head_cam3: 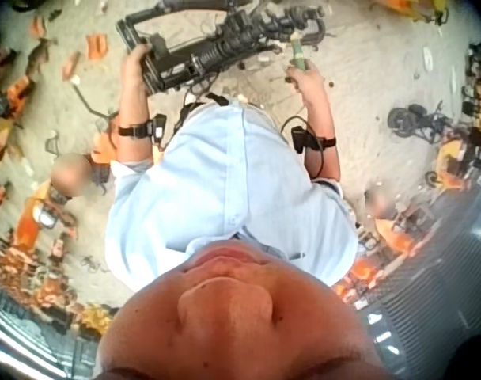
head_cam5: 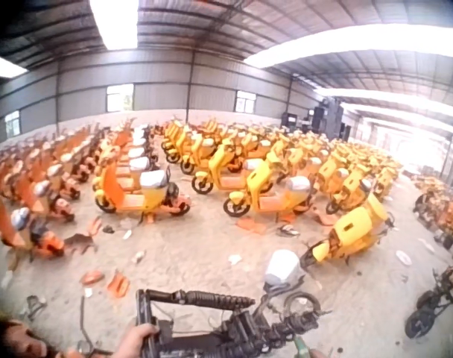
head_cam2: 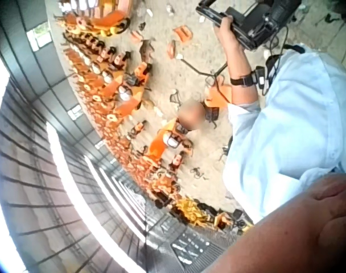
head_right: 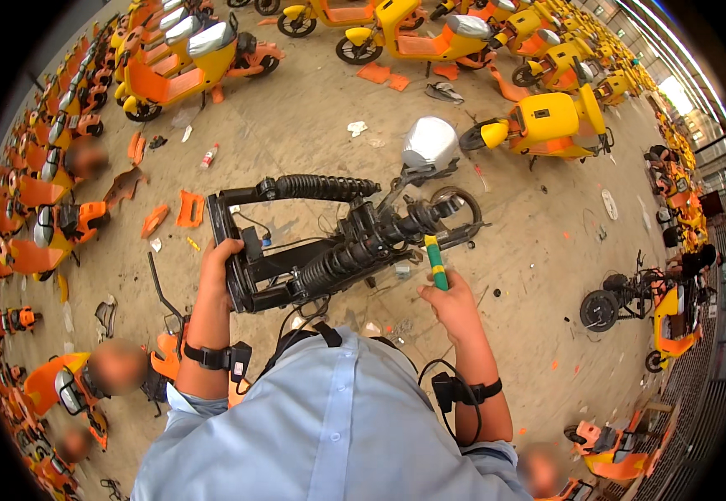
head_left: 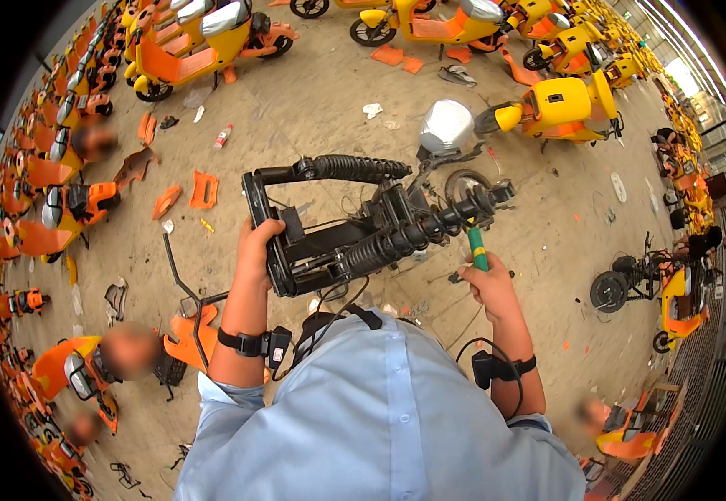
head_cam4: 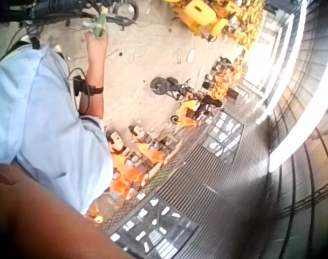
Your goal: The person uses pliers to work on the wiring and internal components of a scooter frame, moving and securing cables while holding the frame piece.
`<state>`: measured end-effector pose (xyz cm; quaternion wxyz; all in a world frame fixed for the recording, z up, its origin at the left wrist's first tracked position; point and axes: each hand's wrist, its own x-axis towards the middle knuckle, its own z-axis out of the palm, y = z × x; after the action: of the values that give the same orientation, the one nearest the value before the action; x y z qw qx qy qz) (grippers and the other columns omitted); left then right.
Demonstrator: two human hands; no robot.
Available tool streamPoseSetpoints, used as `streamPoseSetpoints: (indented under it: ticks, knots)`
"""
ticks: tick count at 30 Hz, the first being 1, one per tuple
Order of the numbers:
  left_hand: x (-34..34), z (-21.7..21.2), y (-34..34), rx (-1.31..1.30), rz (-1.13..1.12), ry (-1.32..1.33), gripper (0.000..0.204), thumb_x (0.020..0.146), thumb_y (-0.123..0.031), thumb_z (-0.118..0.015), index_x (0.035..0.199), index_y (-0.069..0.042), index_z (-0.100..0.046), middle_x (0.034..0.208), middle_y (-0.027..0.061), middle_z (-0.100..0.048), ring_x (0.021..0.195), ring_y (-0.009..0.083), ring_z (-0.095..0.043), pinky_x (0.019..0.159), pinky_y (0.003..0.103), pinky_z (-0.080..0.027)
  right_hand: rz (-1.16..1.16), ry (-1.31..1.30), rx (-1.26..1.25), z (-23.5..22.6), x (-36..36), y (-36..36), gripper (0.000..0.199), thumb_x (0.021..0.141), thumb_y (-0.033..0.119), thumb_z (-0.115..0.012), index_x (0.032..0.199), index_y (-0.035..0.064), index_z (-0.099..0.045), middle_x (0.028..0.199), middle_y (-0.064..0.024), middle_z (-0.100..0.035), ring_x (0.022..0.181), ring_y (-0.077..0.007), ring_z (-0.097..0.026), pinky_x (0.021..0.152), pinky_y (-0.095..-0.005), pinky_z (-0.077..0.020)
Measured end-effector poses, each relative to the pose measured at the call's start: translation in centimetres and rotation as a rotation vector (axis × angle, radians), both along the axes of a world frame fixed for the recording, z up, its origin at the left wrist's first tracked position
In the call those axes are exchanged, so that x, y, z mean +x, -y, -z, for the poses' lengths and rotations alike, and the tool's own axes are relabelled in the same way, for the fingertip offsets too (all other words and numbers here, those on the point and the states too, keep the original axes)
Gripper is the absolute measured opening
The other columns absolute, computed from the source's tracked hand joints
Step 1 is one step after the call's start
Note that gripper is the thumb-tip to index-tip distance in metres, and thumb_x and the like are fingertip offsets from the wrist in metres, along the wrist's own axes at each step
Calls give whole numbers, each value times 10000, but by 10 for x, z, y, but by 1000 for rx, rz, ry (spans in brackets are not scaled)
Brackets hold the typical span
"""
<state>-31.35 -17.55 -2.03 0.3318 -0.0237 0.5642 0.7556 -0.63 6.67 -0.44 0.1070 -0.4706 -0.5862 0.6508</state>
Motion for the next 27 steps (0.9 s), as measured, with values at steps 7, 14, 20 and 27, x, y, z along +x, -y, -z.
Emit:
streamPoseSetpoints:
  ticks: [7,14,20,27]
  knots:
    - [3,1,0,-23,-25,11,276,739,-80,-614,979,14,-515,802,112,-591,617,199,-624,554,331,-556,134,76,-102,-1,8,6,272,813,153,-696,1020,37,-563,726,8,-523,549,-58,-458,440,-225,-332]
    - [2,5,3,-46,-31,43,294,747,-75,-615,1004,17,-508,826,126,-609,637,212,-639,565,337,-564,-147,71,443,-29,4,36,301,815,161,-701,1042,25,-559,733,-12,-526,576,-76,-461,507,-241,-370]
    - [2,-1,-1,-50,-45,24,252,767,-112,-609,990,-8,-554,789,98,-625,607,201,-641,546,324,-561,133,196,-122,11,12,8,319,827,206,-686,998,-20,-537,724,-49,-551,586,-129,-525,510,-295,-417]
    - [-6,8,4,-14,-31,16,262,769,-75,-592,1016,-10,-532,844,102,-609,688,209,-643,623,327,-564,-320,383,601,-50,-56,75,426,800,220,-667,1109,-30,-513,882,-259,-646,797,-393,-652,688,-440,-498]
